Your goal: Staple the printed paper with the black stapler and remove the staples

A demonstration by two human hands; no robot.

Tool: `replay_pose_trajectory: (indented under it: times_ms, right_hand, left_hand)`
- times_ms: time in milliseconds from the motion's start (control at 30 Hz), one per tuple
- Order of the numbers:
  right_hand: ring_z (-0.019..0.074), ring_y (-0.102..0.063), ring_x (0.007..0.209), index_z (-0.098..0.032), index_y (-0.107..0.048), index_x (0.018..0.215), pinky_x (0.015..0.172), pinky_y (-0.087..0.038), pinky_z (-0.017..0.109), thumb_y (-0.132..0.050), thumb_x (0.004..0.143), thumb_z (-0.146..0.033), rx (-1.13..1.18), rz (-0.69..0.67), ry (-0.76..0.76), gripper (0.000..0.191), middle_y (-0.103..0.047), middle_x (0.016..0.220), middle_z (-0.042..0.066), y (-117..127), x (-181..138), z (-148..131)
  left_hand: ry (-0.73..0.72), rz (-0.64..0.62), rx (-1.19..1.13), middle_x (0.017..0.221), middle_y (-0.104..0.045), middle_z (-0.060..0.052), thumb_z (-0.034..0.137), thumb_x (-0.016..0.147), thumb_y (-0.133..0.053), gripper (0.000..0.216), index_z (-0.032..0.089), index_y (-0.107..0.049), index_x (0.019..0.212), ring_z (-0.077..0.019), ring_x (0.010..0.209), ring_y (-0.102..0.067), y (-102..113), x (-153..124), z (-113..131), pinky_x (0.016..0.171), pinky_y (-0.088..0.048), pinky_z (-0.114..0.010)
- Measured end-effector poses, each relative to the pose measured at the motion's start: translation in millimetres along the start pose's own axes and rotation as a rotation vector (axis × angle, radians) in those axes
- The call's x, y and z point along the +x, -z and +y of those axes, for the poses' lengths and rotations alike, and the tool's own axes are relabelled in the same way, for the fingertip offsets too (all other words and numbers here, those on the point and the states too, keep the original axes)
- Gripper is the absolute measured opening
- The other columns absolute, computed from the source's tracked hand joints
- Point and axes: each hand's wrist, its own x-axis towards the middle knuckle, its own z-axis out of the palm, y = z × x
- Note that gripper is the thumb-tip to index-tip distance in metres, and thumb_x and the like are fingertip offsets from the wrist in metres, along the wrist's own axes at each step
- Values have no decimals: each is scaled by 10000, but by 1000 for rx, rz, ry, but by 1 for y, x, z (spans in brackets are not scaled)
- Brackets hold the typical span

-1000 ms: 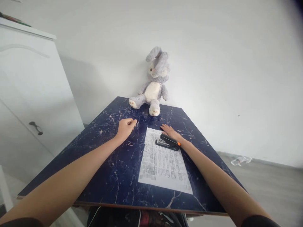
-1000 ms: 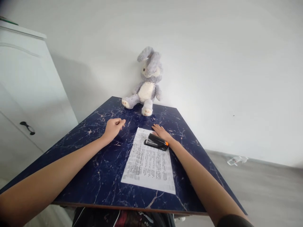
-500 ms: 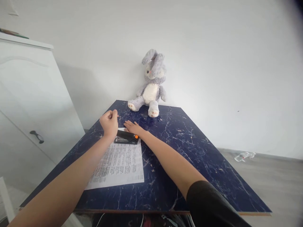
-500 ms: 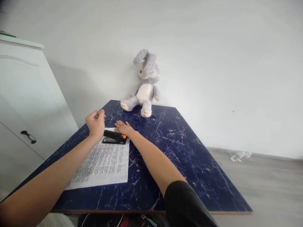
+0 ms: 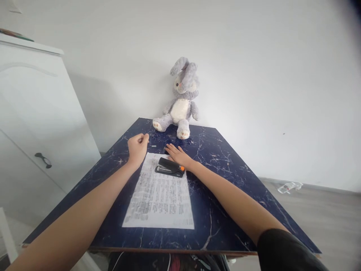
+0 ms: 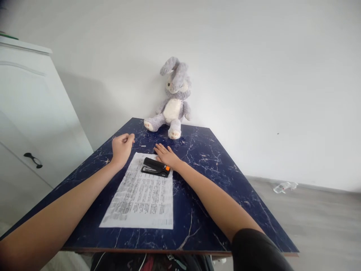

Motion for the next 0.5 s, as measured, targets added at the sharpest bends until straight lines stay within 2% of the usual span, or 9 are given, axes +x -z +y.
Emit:
replay_pose_trajectory:
  times_ms: [200, 267, 333, 433, 500]
  right_hand:
    - [303, -183, 1639, -199, -331, 1661, 1275, -233, 643, -374, 1115, -371, 49, -31, -121, 574, -243, 1753, 130, 12, -69, 38]
    - [306, -183, 1638, -203, -338, 1657, 1270, -237, 652, -357, 1116, -368, 81, -39, -137, 566, -259, 1750, 127, 14, -76, 40]
    - [311, -197, 1636, -205, -371, 1641, 1270, -237, 655, -365, 1106, -346, 98, -34, -131, 553, -295, 1738, 129, 18, -76, 38]
    - [334, -327, 1587, -192, -525, 1532, 1262, -288, 625, -422, 1084, -360, 152, 46, -106, 490, -417, 1675, 159, 30, -72, 32]
    - [329, -528, 1430, -181, -656, 1359, 1200, -405, 559, -419, 1090, -418, 268, 152, -124, 430, -590, 1512, 179, 44, -74, 26]
  left_hand:
    - [-132, -511, 314, 637, -653, -13, 357, 980, -551, 340, 216, -658, 690, -186, 588, -585, -20, -25, -4, 626, -399, -301]
    - [-252, -644, 356, 802, -735, -42, 318, 987, -542, 265, 217, -723, 821, -216, 741, -664, -27, -34, -7, 755, -480, -331]
    - [-378, -732, 382, 1088, -770, -93, 308, 1006, -527, 260, 200, -760, 1047, -269, 1030, -691, -33, -40, -13, 966, -496, -399]
    - [-428, -839, 471, 1481, -624, -161, 395, 1044, -507, 445, 149, -650, 1386, -345, 1389, -539, -40, -47, -25, 1164, -405, -502]
    - [-408, -905, 523, 1583, -530, -182, 432, 1066, -471, 518, 129, -579, 1472, -364, 1485, -450, -42, -49, -32, 1218, -348, -537]
